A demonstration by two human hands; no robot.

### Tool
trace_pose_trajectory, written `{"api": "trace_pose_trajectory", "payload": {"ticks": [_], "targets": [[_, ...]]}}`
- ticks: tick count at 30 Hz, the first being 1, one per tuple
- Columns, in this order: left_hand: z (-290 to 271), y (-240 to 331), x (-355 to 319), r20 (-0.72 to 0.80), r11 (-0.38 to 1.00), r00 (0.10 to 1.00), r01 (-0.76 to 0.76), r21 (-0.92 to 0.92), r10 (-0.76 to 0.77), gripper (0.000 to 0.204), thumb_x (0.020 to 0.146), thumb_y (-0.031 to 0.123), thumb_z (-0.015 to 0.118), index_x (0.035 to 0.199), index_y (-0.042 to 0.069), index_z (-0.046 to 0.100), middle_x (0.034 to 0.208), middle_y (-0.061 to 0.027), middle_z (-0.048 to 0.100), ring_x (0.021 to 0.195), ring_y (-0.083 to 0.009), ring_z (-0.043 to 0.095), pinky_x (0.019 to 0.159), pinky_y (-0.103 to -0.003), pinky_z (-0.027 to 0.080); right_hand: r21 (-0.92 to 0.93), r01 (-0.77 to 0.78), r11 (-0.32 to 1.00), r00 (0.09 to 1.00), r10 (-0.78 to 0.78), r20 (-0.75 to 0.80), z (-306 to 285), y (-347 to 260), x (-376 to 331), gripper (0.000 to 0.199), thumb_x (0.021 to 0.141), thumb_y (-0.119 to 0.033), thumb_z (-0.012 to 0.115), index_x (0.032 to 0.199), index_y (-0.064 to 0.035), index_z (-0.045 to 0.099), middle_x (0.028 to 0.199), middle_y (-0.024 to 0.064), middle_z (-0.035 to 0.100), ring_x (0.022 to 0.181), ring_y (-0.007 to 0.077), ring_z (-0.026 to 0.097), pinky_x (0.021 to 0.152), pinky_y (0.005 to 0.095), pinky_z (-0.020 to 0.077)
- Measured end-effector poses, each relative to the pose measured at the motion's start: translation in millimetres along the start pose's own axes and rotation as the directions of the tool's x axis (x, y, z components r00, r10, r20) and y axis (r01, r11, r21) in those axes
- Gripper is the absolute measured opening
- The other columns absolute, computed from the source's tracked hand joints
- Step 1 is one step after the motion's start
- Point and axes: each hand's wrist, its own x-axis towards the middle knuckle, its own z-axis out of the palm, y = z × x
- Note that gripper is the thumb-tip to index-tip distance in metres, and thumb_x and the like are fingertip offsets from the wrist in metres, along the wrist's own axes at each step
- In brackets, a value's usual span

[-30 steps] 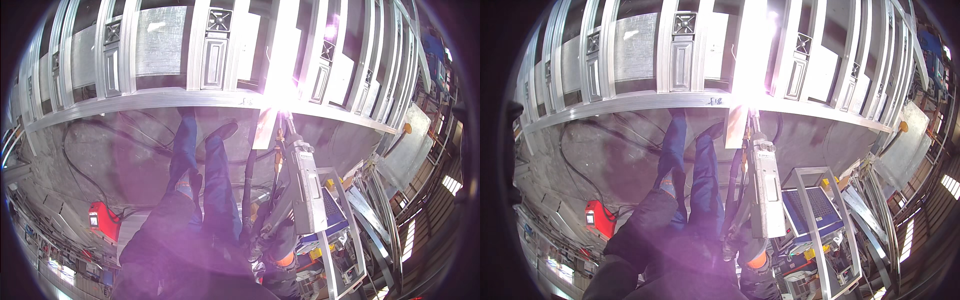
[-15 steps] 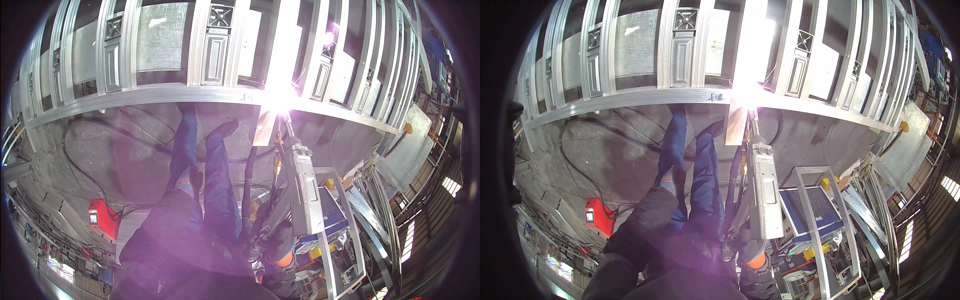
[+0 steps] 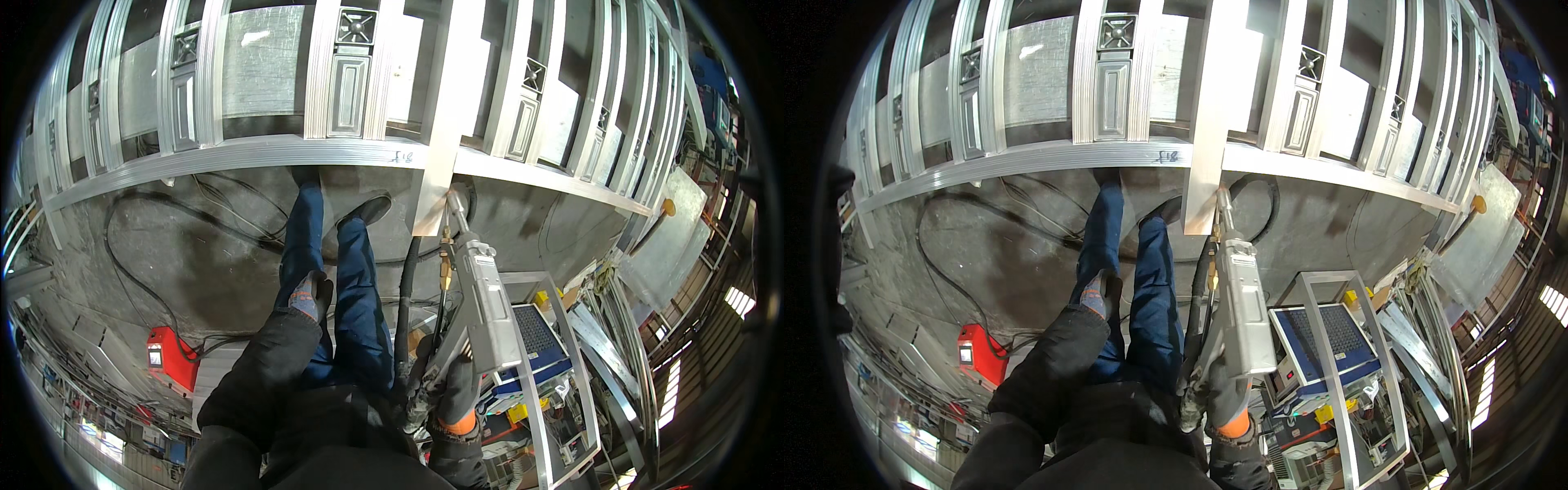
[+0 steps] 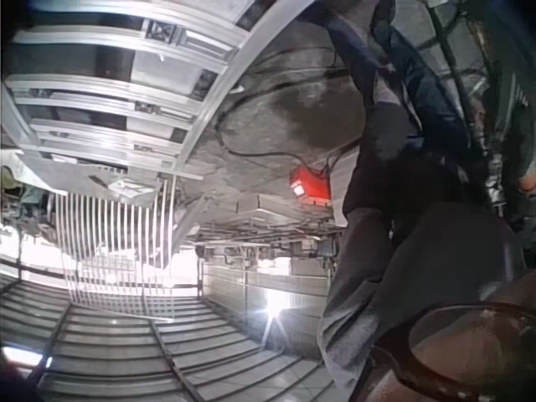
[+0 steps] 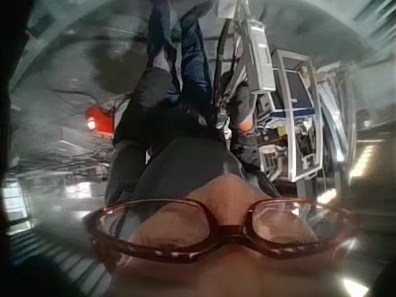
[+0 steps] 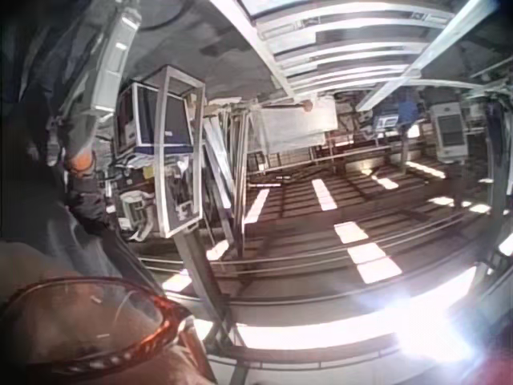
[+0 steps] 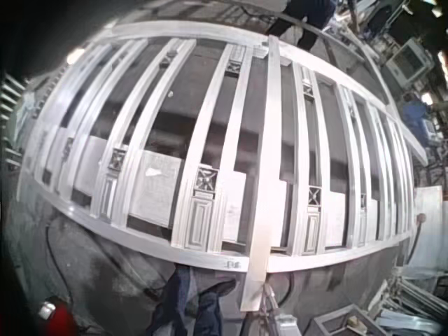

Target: The person welds multiple joints on a large aluminum frame using a handheld welding torch, then flips the frame to access additional joints. They briefly operate a nearby control panel, reposition the frame, and measure sections with a tape measure before continuing welding.

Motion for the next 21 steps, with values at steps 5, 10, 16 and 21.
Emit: {"api": "trace_pose_trajectory", "payload": {"ticks": [5, 10, 16, 21], "targets": [[-10.1, 74.1, -33.6, 0.081, 0.86, 0.979, 0.123, 0.496, -0.187, 0.047, 0.111, 0.033, 0.034, 0.148, 0.005, 0.047, 0.145, -0.017, 0.053, 0.129, -0.0338, 0.052, 0.109, -0.041, 0.042, 0.441, -0.166, 0.882, 0.973, 0.073, 0.22, -5.5, -47.6, -4.4, 0.089, 0.089, -0.077, 0.052, 0.118, 0.007, 0.057, 0.068, 0.0128, 0.061, 0.051, 0.0183, 0.058, 0.044, 0.0267, 0.0454], [-1.0, 91.2, -45.1, -0.025, 0.83, 0.986, -0.124, 0.544, 0.164, 0.033, 0.101, 0.031, 0.054, 0.123, 0.007, 0.06, 0.116, -0.018, 0.064, 0.109, -0.0378, 0.062, 0.093, -0.044, 0.05, 0.546, -0.265, 0.795, 0.947, 0.109, 0.301, -4.0, -75.0, 8.4, 0.091, 0.081, -0.081, 0.06, 0.107, 0.0052, 0.056, 0.082, 0.0113, 0.062, 0.063, 0.0174, 0.063, 0.052, 0.0276, 0.0504], [-3.3, 67.6, -34.6, 0.015, 0.959, 1.0, -0.005, 0.284, 0.001, 0.046, 0.102, 0.04, 0.05, 0.127, 0.002, 0.058, 0.126, -0.0224, 0.06, 0.109, -0.0403, 0.062, 0.096, -0.048, 0.049, 0.641, -0.275, 0.716, 0.951, 0.105, 0.291, 0.2, -76.2, 25.7, 0.083, 0.087, -0.074, 0.061, 0.115, 0.0038, 0.055, 0.089, 0.0131, 0.062, 0.062, 0.0183, 0.063, 0.049, 0.0283, 0.051], [-5.8, 83.4, -48.0, 0.0, 0.928, 0.987, -0.154, 0.339, 0.164, 0.062, 0.103, 0.05, 0.044, 0.133, -0.003, 0.056, 0.135, -0.0286, 0.058, 0.109, -0.0441, 0.061, 0.1, -0.052, 0.046, 0.604, -0.314, 0.732, 0.929, 0.104, 0.356, -1.4, -69.2, 26.8, 0.084, 0.087, -0.073, 0.061, 0.123, 0.003, 0.054, 0.094, 0.0143, 0.062, 0.061, 0.0202, 0.063, 0.049, 0.0296, 0.0518]]}}
